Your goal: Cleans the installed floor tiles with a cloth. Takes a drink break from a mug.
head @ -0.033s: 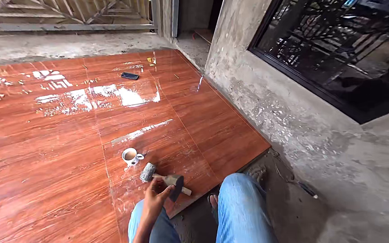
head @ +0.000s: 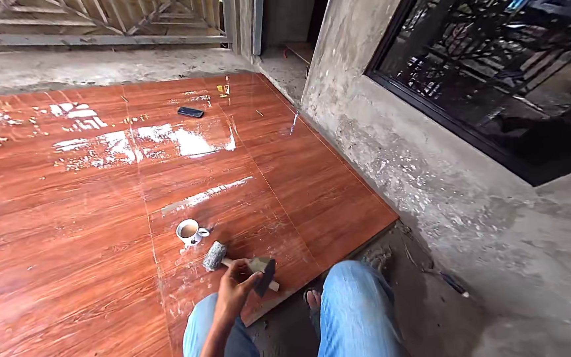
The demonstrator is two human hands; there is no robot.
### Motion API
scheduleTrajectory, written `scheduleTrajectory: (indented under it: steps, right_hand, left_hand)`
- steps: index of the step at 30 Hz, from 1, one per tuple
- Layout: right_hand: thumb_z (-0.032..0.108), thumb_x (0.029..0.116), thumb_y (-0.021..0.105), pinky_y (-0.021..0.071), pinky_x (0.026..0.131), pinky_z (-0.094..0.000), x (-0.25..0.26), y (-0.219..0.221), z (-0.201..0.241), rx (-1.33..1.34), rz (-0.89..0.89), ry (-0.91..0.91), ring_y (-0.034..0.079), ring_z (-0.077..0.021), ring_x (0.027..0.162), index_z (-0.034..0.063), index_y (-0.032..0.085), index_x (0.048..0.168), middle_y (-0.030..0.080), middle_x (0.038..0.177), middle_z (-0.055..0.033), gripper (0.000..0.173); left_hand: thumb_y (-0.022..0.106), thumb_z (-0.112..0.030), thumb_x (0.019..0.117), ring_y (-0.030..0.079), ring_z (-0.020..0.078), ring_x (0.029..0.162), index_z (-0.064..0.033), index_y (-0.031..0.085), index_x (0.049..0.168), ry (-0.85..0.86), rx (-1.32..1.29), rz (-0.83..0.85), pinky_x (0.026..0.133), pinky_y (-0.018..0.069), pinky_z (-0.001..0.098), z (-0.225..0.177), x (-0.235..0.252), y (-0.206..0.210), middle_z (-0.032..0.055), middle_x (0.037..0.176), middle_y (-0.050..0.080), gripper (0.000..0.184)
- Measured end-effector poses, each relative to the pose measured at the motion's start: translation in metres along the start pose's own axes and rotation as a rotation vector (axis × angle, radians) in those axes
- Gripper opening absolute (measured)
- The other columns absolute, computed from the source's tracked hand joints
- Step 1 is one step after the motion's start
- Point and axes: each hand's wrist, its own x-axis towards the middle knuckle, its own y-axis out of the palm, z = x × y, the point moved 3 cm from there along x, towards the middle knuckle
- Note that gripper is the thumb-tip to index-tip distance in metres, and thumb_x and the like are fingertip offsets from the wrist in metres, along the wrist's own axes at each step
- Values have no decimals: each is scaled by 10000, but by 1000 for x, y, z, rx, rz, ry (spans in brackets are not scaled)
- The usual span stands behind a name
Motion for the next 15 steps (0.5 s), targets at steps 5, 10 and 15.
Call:
scheduleTrajectory:
  steps: [5,10,15]
  right_hand:
    - [255,1039,606,648,731,-373,200,41,64,324,109,-548,750,-209,861,9,681,1248,747,1059,-142,332]
    - [308,928,731,597,982,-353,309,58,105,338,55,-624,682,-168,1153,67,612,1390,659,1323,-111,534]
    - [218,948,727,579,1017,-348,429,52,102,346,-1,-610,677,-154,1173,64,621,1380,676,1313,-106,470]
  left_hand:
    - [808,-136,855,745,217,906,19,599,1223,-106,33,167,828,640,403,45,90,127,125,1031,738,450]
    - [788,-96,873,728,213,866,31,627,1155,-139,-120,82,807,630,390,94,191,222,136,975,726,348]
    - [756,-110,902,725,198,852,29,644,1137,-125,-5,97,807,624,383,133,291,278,131,964,726,295]
